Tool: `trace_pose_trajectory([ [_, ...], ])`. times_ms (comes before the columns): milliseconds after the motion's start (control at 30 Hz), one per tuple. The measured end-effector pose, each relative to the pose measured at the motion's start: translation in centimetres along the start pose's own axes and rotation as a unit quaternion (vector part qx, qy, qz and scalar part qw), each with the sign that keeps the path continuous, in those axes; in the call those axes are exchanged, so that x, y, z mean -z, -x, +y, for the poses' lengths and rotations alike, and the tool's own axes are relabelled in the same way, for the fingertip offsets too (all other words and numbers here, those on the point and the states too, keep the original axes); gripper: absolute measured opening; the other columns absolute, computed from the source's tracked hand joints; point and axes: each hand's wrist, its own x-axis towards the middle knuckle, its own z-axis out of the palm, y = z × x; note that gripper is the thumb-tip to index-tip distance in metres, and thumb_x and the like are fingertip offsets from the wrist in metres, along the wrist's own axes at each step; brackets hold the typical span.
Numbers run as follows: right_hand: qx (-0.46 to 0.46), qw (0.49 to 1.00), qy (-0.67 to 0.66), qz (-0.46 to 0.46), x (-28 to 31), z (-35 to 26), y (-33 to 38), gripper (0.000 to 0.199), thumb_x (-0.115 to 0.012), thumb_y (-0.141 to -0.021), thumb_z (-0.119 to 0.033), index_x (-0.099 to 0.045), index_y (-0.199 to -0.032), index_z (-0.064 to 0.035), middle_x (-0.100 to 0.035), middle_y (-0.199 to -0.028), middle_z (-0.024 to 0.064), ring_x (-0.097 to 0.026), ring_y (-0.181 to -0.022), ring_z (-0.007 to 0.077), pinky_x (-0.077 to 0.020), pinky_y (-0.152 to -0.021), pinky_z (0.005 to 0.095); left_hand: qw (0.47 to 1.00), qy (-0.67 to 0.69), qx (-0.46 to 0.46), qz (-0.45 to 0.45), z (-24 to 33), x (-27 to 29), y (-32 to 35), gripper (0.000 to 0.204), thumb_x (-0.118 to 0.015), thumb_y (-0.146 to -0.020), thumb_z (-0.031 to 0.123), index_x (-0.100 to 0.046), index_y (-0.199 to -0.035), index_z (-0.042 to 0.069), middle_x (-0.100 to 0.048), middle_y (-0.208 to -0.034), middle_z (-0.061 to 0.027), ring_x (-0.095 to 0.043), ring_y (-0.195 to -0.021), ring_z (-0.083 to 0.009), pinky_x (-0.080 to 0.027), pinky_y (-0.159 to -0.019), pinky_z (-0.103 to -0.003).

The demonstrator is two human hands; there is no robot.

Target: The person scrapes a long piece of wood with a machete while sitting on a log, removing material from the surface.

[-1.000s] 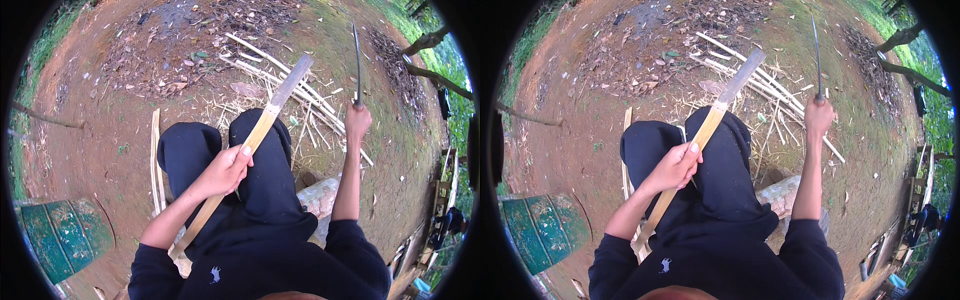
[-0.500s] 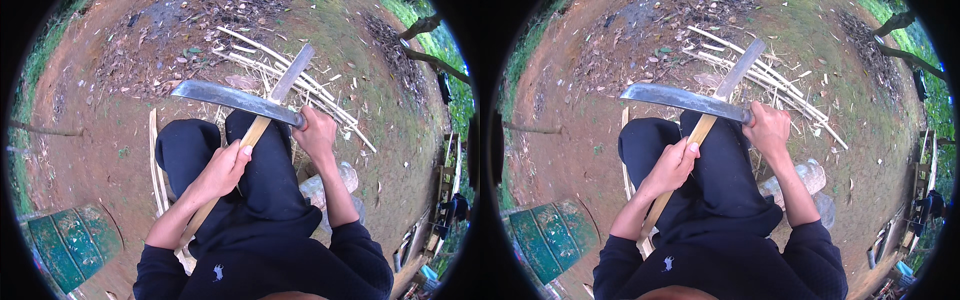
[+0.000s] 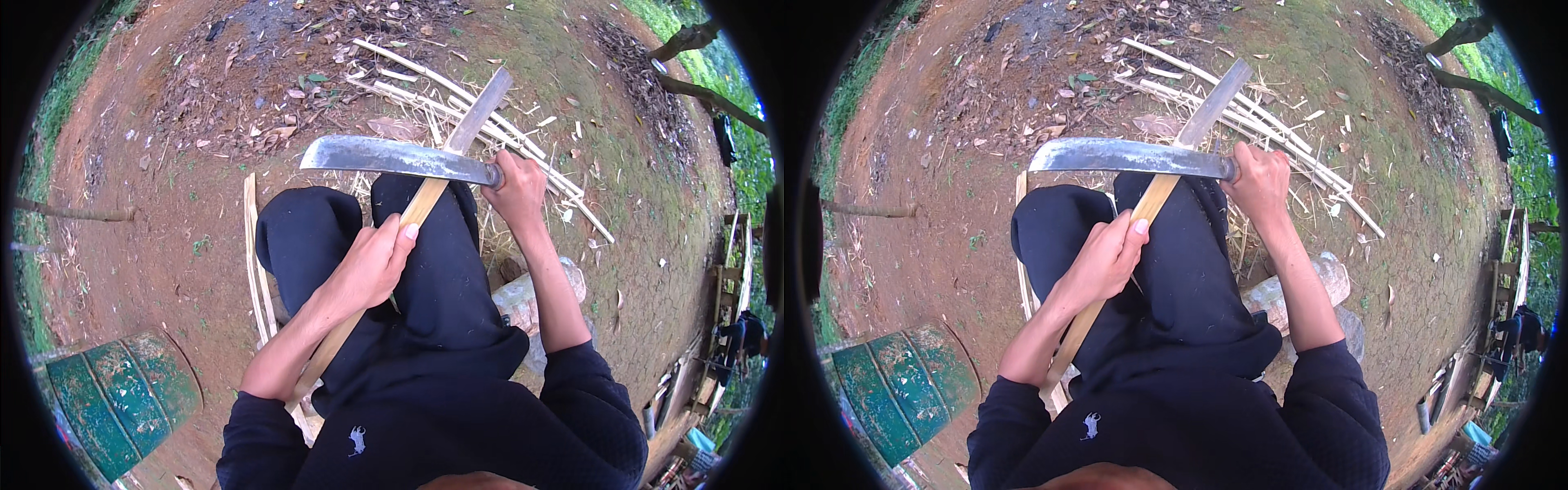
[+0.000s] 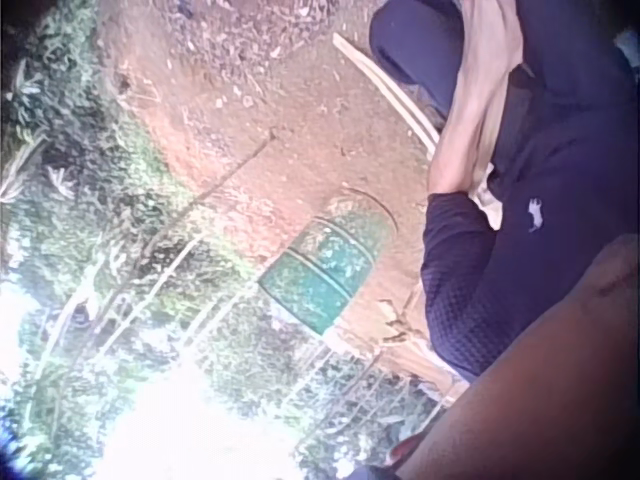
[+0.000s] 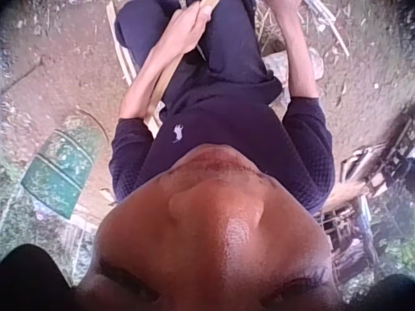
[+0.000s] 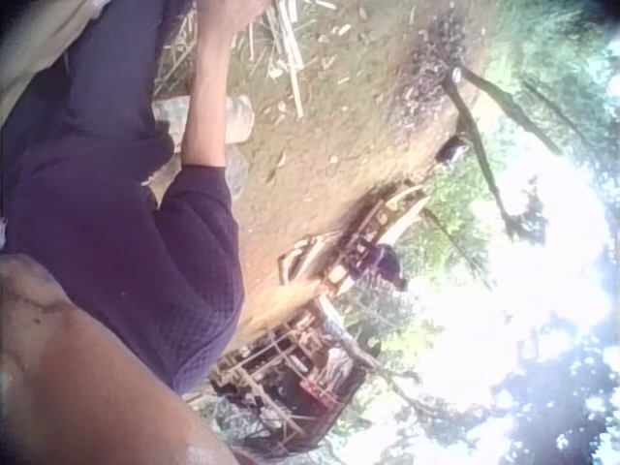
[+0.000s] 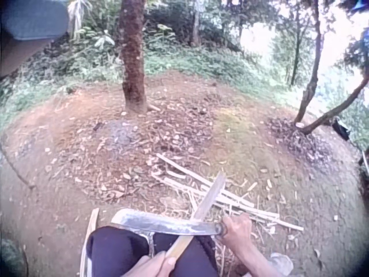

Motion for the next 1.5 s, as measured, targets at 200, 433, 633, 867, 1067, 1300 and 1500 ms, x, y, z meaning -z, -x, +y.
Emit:
trace_pose_trajectory([
  [200,-0.087,0.996,0.007,0.035,-1.8,3.9,-1.1,0.011,-0.072,-0.075,-0.016,-0.066,-0.079,-0.0079,-0.069,-0.073,0.0127,-0.068,-0.065,0.032,-0.0528,-0.063,0.0434,0.999,-0.011,-0.027,0.029,-1.1,-0.1,1.0,0.038,-0.042,-0.11,0.028,-0.051,-0.088,-0.002,-0.05,-0.055,-0.0073,-0.05,-0.047,-0.0175,-0.041,-0.049,-0.035],
  [433,-0.414,0.898,0.14,0.052,5.1,17.0,1.5,0.033,-0.059,-0.088,-0.026,-0.072,-0.088,0.0039,-0.071,-0.083,0.027,-0.07,-0.079,0.0473,-0.0535,-0.077,0.0558,0.993,0.079,0.084,-0.036,0.4,0.3,1.9,0.038,-0.042,-0.109,0.026,-0.055,-0.091,-0.005,-0.058,-0.058,-0.0125,-0.06,-0.045,-0.0206,-0.047,-0.042,-0.037],
  [633,-0.373,0.917,-0.13,0.049,4.5,1.9,2.4,0.017,-0.067,-0.081,-0.013,-0.064,-0.075,0.0027,-0.057,-0.055,0.014,-0.058,-0.057,0.0157,-0.0477,-0.057,0.041,0.961,0.257,0.083,-0.064,-1.0,0.2,2.2,0.039,-0.046,-0.109,0.029,-0.059,-0.097,-0.006,-0.066,-0.069,-0.0082,-0.063,-0.051,-0.0107,-0.053,-0.047,-0.025],
  [867,-0.16,0.977,-0.133,0.036,4.7,-3.3,1.3,0.012,-0.069,-0.074,-0.008,-0.058,-0.07,-0.0048,-0.058,-0.056,0.0093,-0.061,-0.05,0.0245,-0.0419,-0.048,0.0372,0.976,0.179,0.076,-0.094,2.6,1.0,0.5,0.034,-0.049,-0.108,0.03,-0.052,-0.117,-0.003,-0.063,-0.065,-0.0071,-0.06,-0.047,-0.0108,-0.049,-0.044,-0.024],
  [1067,-0.062,0.997,-0.049,0.02,4.8,-4.3,0.5,0.012,-0.067,-0.066,-0.004,-0.059,-0.074,-0.0056,-0.058,-0.061,0.0113,-0.06,-0.055,0.0333,-0.0437,-0.051,0.0413,0.956,0.281,0.035,-0.073,2.2,0.5,-1.0,0.034,-0.044,-0.109,0.028,-0.047,-0.123,-0.002,-0.061,-0.073,-0.0058,-0.06,-0.049,-0.0107,-0.046,-0.04,-0.022],
  [1300,-0.02,0.999,-0.02,-0.02,4.5,-4.0,-0.2,0.014,-0.067,-0.065,-0.008,-0.056,-0.074,-0.0071,-0.056,-0.059,0.0083,-0.058,-0.054,0.0313,-0.0424,-0.053,0.0426,0.994,0.11,0.007,0.001,2.4,-0.5,-1.5,0.044,-0.035,-0.111,0.036,-0.054,-0.105,-0.003,-0.05,-0.059,-0.0016,-0.049,-0.039,-0.008,-0.04,-0.036,-0.025],
  [1500,0.011,0.999,-0.022,-0.024,4.5,-4.6,-1.1,0.017,-0.068,-0.063,-0.01,-0.055,-0.073,-0.0075,-0.055,-0.059,0.0069,-0.057,-0.053,0.0313,-0.0424,-0.054,0.0429,0.997,0.05,-0.033,0.042,1.4,-1.2,-2.0,0.039,-0.038,-0.111,0.032,-0.055,-0.102,-0.002,-0.051,-0.056,-0.004,-0.05,-0.038,-0.0108,-0.04,-0.038,-0.029],
])
